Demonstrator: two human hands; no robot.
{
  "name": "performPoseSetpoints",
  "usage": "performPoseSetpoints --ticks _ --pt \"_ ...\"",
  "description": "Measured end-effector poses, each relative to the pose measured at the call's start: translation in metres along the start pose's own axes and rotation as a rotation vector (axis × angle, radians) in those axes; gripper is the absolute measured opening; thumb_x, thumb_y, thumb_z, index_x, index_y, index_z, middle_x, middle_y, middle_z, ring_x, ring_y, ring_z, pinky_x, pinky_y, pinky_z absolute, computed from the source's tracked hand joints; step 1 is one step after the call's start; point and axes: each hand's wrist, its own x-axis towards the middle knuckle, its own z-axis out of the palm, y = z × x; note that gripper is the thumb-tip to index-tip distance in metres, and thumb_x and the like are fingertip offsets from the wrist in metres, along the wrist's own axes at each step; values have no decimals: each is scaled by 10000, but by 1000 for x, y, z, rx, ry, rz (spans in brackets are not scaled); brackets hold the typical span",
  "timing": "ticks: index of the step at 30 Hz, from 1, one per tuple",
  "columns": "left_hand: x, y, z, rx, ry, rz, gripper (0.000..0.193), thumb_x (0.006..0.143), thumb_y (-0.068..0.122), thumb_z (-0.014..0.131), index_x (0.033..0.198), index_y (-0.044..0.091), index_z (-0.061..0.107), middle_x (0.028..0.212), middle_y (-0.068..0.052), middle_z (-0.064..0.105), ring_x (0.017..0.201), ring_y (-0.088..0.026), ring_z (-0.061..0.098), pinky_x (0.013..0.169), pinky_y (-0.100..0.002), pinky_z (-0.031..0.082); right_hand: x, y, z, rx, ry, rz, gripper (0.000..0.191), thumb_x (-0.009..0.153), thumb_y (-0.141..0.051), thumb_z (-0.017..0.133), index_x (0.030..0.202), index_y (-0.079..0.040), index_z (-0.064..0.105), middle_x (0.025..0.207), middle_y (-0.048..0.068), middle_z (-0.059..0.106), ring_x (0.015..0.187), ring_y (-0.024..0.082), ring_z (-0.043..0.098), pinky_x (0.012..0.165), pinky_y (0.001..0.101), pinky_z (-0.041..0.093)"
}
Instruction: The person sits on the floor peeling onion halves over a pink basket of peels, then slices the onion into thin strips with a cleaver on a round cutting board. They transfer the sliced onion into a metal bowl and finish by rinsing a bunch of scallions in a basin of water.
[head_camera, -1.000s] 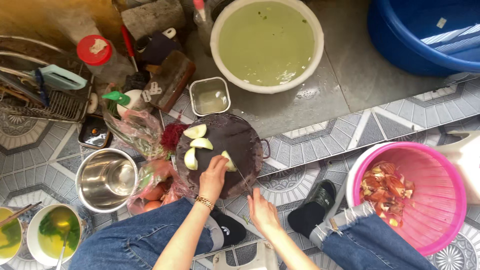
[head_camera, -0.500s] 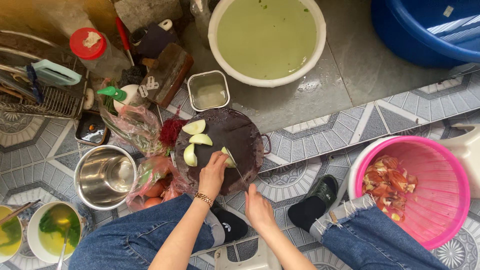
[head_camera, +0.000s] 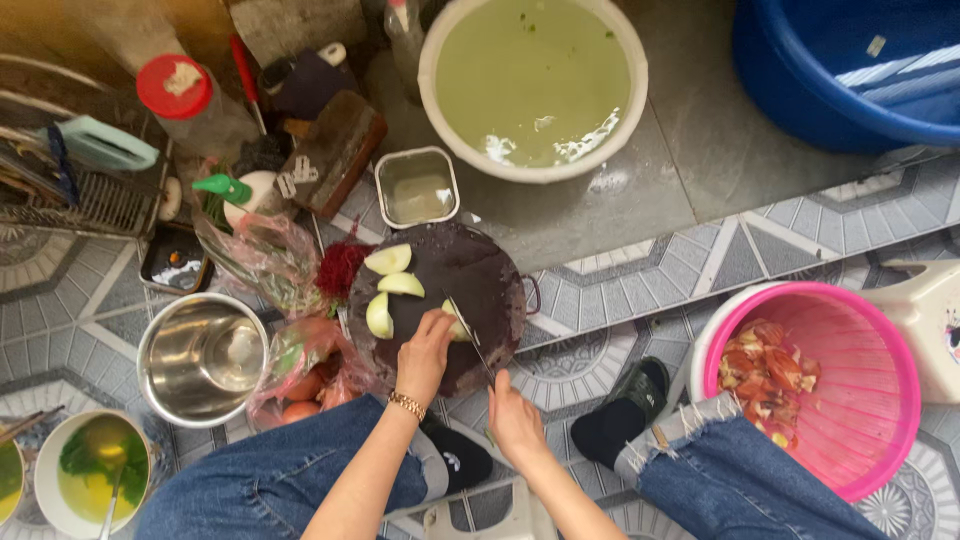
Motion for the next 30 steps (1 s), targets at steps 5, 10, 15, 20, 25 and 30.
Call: performPoseSetpoints --ticks 5,10,15,20,25,30 --pt "2 -1 1 -2 -16 -19 257 917 87 655 1165 154 639 1264 -18 637 874 -360 702 693 -463 579 -9 7 3 31 17 -19 216 1021 -239 501 1086 -41 445 806 253 698 757 488 677 666 585 538" --pt "3 -5 4 -10 18 9 251 905 92 665 1147 158 646 1243 -15 643 869 -351 711 682 -455 581 -11 8 3 5 -35 29 235 1026 -240 510 1113 -37 429 822 260 695 749 494 677 661 594 533" --pt "-1 -8 6 23 -11 -21 244 918 89 663 1155 136 630 1261 -15 645 833 -361 705 659 -453 579 -21 9 -1 0 -36 5 255 1015 -241 512 1131 -35 417 826 258 688 724 495 678 629 591 536" --pt "0 -9 6 4 -3 -11 244 911 94 667 1146 151 638 1244 -11 647 837 -349 709 662 -447 580 -2 2 7 -20 -15 29 218 1016 -225 507 1110 -49 420 798 241 696 743 490 680 638 594 536" --pt "-1 -8 4 -1 3 -10 245 904 103 673 1140 159 639 1220 -7 655 861 -333 714 678 -442 580 10 -3 0 67 -31 19 234 1029 -243 505 1116 -48 409 754 260 691 736 499 669 655 598 522" --pt "0 -8 7 -9 25 9 286 896 87 669 1174 142 628 1245 -17 653 868 -351 703 674 -449 575 -12 -4 -12 16 -54 23 230 1039 -242 494 1098 -39 404 776 259 689 734 499 674 653 591 533"
